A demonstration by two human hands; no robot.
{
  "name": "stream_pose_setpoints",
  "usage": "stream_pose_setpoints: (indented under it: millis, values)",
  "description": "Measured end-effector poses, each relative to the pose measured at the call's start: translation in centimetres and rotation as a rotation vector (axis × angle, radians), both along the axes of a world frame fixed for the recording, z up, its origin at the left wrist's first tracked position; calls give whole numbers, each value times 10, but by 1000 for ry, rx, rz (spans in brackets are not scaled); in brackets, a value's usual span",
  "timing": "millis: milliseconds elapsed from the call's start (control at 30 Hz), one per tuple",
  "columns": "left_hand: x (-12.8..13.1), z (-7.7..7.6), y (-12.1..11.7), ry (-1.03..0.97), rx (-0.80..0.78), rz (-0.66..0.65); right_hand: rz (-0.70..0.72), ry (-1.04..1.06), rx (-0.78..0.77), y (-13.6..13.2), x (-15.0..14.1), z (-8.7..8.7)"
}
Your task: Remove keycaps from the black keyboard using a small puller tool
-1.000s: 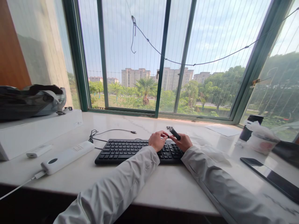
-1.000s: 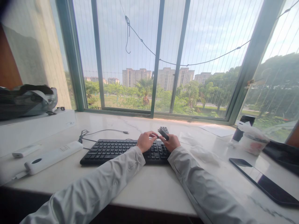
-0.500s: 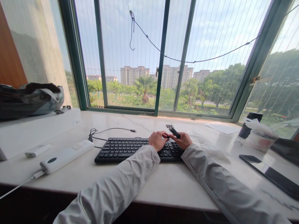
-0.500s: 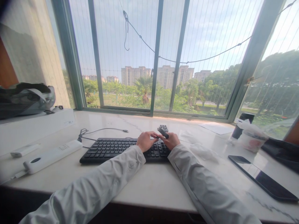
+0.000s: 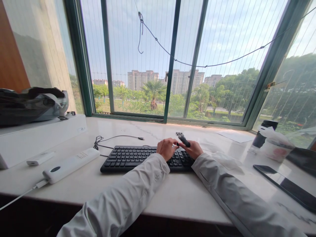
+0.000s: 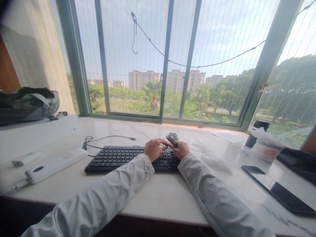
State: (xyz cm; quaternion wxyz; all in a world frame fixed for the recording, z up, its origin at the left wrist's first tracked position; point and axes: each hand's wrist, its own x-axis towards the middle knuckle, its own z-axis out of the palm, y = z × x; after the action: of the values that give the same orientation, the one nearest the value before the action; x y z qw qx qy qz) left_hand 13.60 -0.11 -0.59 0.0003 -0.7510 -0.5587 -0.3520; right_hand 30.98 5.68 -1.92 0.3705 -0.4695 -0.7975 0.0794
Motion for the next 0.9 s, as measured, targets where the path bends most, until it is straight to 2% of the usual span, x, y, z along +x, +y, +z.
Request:
stream_pose_setpoints:
  millis: [233, 467, 900]
  values:
    - [1, 2, -2, -5, -9, -7, -5, 17, 33, 0, 0, 0]
    - [2, 4, -5, 0, -25, 3, 59, -2, -1, 0, -1, -3]
    - [0, -1, 1, -16, 65, -56, 25, -37, 9, -1, -1, 1]
